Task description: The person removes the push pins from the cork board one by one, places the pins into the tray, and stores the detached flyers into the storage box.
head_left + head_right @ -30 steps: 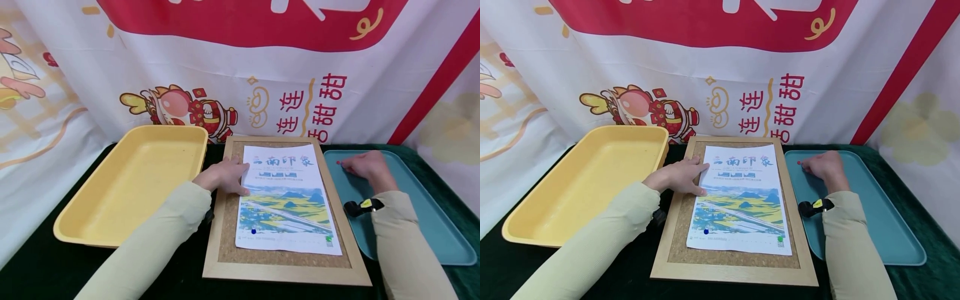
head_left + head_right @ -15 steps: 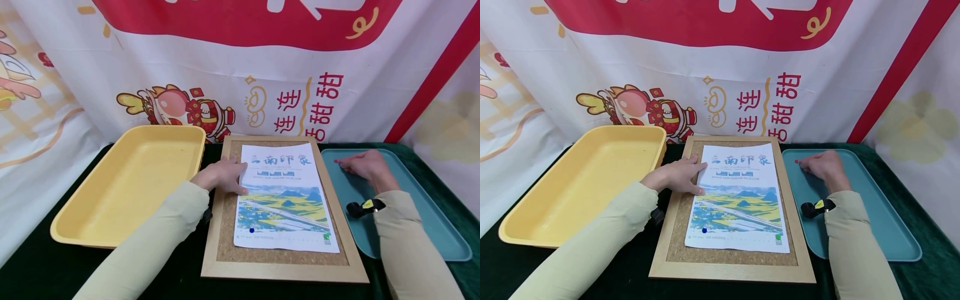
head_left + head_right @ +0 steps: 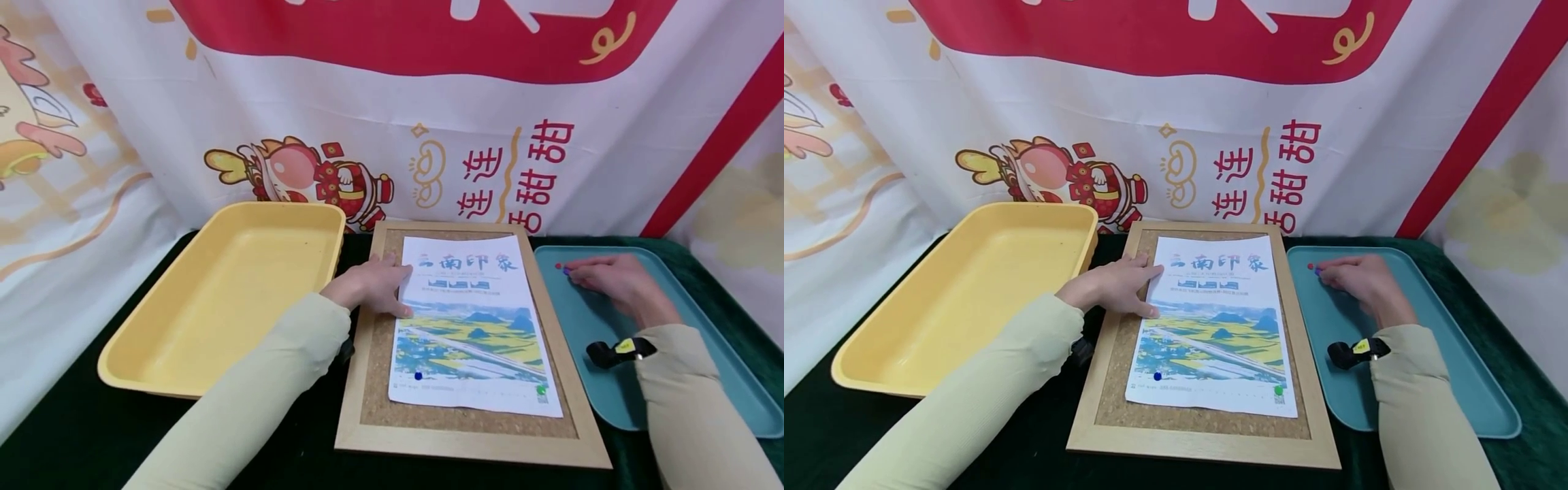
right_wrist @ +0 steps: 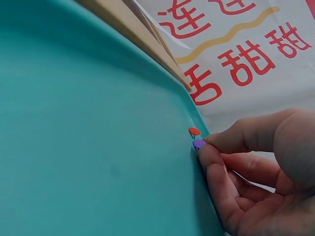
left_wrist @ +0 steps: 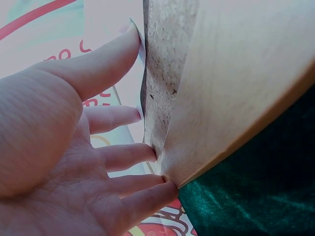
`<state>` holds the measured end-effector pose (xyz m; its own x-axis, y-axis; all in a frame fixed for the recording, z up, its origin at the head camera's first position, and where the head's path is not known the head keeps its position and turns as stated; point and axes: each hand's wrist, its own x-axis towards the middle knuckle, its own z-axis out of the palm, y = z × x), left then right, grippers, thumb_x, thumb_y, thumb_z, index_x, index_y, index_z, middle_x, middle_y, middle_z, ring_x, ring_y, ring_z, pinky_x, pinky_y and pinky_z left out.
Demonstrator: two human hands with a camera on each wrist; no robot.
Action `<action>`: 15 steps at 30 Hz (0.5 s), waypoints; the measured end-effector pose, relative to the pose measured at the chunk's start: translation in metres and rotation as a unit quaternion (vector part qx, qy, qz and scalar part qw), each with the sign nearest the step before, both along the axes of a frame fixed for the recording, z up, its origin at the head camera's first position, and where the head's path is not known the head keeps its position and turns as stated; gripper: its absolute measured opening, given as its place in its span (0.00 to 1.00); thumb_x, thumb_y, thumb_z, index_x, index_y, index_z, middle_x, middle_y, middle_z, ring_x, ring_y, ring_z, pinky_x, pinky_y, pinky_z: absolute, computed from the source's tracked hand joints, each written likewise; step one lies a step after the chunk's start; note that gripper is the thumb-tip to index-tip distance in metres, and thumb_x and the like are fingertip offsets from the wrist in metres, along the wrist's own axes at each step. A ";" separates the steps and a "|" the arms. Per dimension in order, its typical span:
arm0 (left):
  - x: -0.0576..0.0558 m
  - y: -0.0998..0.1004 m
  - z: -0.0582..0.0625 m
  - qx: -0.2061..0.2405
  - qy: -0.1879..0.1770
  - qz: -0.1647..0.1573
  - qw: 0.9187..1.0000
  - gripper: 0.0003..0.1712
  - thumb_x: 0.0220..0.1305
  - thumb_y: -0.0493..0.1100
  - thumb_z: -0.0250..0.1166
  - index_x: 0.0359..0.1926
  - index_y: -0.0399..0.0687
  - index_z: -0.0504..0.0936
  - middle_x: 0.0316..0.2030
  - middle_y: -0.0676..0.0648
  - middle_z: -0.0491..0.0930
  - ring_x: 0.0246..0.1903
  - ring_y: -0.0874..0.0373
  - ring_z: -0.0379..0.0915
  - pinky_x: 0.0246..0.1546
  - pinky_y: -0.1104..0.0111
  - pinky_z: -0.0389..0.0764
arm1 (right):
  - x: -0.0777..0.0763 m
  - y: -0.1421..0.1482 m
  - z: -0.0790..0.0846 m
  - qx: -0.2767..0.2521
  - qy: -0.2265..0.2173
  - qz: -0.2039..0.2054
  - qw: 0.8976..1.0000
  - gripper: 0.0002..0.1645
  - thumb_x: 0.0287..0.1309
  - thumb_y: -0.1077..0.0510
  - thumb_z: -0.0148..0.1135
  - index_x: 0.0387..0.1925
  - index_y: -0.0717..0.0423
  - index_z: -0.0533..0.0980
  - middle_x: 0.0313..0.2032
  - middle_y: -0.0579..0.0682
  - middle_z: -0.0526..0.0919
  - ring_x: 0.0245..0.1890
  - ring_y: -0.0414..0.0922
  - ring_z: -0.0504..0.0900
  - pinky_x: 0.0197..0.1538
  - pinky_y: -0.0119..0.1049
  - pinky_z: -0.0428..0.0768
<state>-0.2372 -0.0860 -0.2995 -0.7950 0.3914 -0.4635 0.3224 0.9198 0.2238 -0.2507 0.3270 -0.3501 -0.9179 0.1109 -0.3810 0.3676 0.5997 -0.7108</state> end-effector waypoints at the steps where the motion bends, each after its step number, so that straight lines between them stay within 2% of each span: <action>1: 0.000 0.001 0.000 0.000 -0.002 0.001 1.000 0.52 0.72 0.61 0.67 0.86 0.55 0.51 0.87 0.41 0.39 0.86 0.36 0.31 0.85 0.42 0.45 | 0.001 0.001 0.000 0.002 0.001 -0.001 1.000 0.34 0.80 0.48 0.55 0.79 0.57 0.67 0.77 0.68 0.66 0.72 0.62 0.67 0.64 0.47 0.77; 8: 0.000 0.001 -0.001 -0.002 0.000 0.006 1.000 0.52 0.73 0.61 0.67 0.86 0.55 0.52 0.87 0.41 0.40 0.86 0.36 0.31 0.84 0.42 0.46 | 0.002 -0.003 -0.002 0.005 0.022 -0.003 1.000 0.36 0.78 0.49 0.58 0.78 0.61 0.66 0.76 0.69 0.66 0.69 0.62 0.68 0.62 0.45 0.78; 12: 0.000 0.002 -0.002 -0.001 0.002 0.005 1.000 0.52 0.72 0.61 0.67 0.86 0.56 0.51 0.87 0.42 0.39 0.86 0.37 0.31 0.84 0.42 0.46 | 0.002 -0.005 -0.001 0.005 0.031 -0.017 0.999 0.37 0.78 0.48 0.59 0.79 0.61 0.65 0.75 0.69 0.66 0.65 0.60 0.70 0.57 0.40 0.77; 15: -0.001 0.001 -0.002 0.000 0.001 0.004 1.000 0.52 0.72 0.61 0.67 0.86 0.56 0.51 0.87 0.41 0.39 0.86 0.36 0.30 0.84 0.42 0.46 | 0.002 -0.007 0.001 0.010 0.043 -0.030 0.999 0.39 0.77 0.46 0.61 0.79 0.60 0.64 0.74 0.68 0.68 0.63 0.59 0.72 0.54 0.41 0.78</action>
